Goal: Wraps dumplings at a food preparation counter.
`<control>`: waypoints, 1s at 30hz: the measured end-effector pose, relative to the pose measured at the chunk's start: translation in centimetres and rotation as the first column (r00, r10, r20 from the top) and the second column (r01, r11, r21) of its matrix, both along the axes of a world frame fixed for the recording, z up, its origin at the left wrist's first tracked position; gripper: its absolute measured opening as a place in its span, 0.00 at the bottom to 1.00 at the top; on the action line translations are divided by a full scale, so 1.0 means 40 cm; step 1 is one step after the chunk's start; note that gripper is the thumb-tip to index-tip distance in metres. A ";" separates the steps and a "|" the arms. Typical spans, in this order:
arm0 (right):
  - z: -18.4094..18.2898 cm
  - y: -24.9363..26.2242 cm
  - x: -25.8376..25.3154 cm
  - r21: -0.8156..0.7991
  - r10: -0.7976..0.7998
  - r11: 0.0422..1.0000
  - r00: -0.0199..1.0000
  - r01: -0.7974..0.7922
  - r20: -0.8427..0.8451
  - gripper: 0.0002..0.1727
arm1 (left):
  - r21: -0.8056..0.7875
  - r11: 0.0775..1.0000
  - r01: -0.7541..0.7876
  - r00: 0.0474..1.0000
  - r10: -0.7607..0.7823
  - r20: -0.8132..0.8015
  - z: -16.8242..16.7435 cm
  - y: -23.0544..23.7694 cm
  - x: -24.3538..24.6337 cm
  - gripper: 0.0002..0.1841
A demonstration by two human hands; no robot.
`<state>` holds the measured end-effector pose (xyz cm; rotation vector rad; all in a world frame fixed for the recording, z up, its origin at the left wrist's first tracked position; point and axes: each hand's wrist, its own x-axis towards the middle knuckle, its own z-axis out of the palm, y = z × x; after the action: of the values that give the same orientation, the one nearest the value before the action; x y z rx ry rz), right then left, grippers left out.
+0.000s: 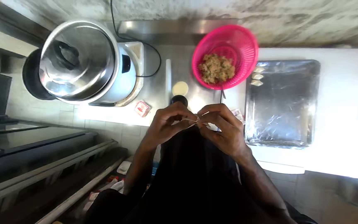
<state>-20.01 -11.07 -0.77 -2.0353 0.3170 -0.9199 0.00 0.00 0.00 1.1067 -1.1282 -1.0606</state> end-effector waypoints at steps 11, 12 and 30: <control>-0.004 0.020 -0.001 0.038 0.027 0.999 1.000 -0.026 -0.013 0.09 | 0.044 0.993 0.112 0.979 -0.118 0.166 0.020 0.015 0.027 0.08; -0.002 0.018 -0.001 0.030 0.031 0.999 0.999 -0.031 -0.022 0.07 | 0.060 0.994 0.095 0.985 -0.102 0.139 0.020 0.016 0.026 0.09; 0.001 0.010 0.004 0.164 0.038 0.986 0.995 -0.024 -0.088 0.11 | 0.011 0.989 -0.144 0.989 0.144 -0.031 0.021 0.011 -0.016 0.21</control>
<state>-19.85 -10.65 -0.72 -1.9291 0.3958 -0.7589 -0.62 0.44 0.83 1.1566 -1.0035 -0.9672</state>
